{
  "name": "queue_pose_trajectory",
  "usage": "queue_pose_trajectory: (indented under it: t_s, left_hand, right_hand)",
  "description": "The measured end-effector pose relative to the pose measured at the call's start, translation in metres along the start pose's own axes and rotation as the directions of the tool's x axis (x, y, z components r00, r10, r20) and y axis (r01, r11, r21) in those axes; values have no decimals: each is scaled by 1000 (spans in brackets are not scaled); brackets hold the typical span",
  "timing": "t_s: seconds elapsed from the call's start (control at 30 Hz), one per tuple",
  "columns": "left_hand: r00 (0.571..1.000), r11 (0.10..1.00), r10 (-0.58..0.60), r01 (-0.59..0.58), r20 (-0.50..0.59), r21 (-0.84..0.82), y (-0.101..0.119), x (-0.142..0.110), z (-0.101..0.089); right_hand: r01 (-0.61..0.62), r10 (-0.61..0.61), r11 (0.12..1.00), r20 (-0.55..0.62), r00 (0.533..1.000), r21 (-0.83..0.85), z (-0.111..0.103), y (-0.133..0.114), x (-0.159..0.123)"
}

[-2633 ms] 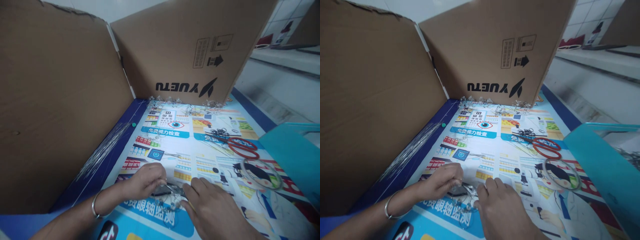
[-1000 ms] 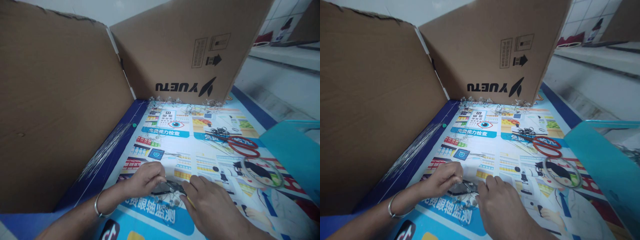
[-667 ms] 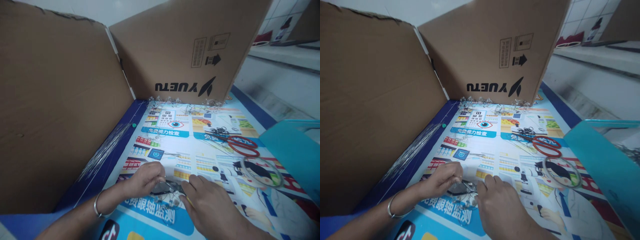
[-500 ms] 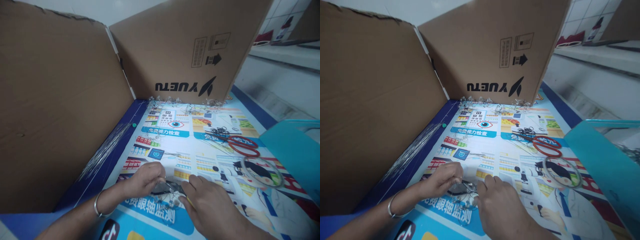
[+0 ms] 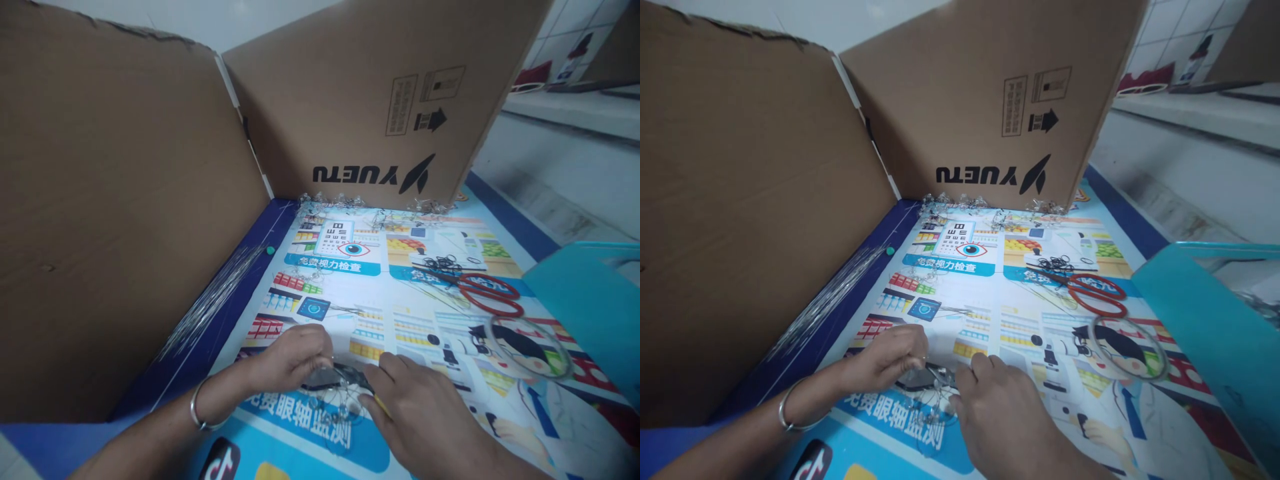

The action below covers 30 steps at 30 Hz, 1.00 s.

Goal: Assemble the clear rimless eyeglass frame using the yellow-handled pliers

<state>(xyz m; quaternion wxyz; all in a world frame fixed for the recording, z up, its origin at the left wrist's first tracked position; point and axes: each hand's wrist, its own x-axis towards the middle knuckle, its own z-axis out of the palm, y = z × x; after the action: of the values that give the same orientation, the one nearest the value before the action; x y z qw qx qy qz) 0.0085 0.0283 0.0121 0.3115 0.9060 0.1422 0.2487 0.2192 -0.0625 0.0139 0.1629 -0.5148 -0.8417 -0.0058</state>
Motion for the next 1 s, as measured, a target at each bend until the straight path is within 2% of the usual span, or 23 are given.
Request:
queue_pose_trajectory:
  t_s: [0.37, 0.73, 1.0]
  left_hand:
    - [998, 995, -57, 54, -38, -85, -8, 0, -2]
    - [992, 994, -101, 97, -77, -46, -2, -1, 0]
    - [933, 949, -303, 275, -195, -155, 1, -4, 4]
  right_hand:
    - [-1, 1, 1000, -33, 999, -3, 3, 4, -1]
    - [4, -8, 999, -66, 998, -50, 2, 0, -2]
    - [-70, 70, 997, -6, 998, 40, -3, 16, 0]
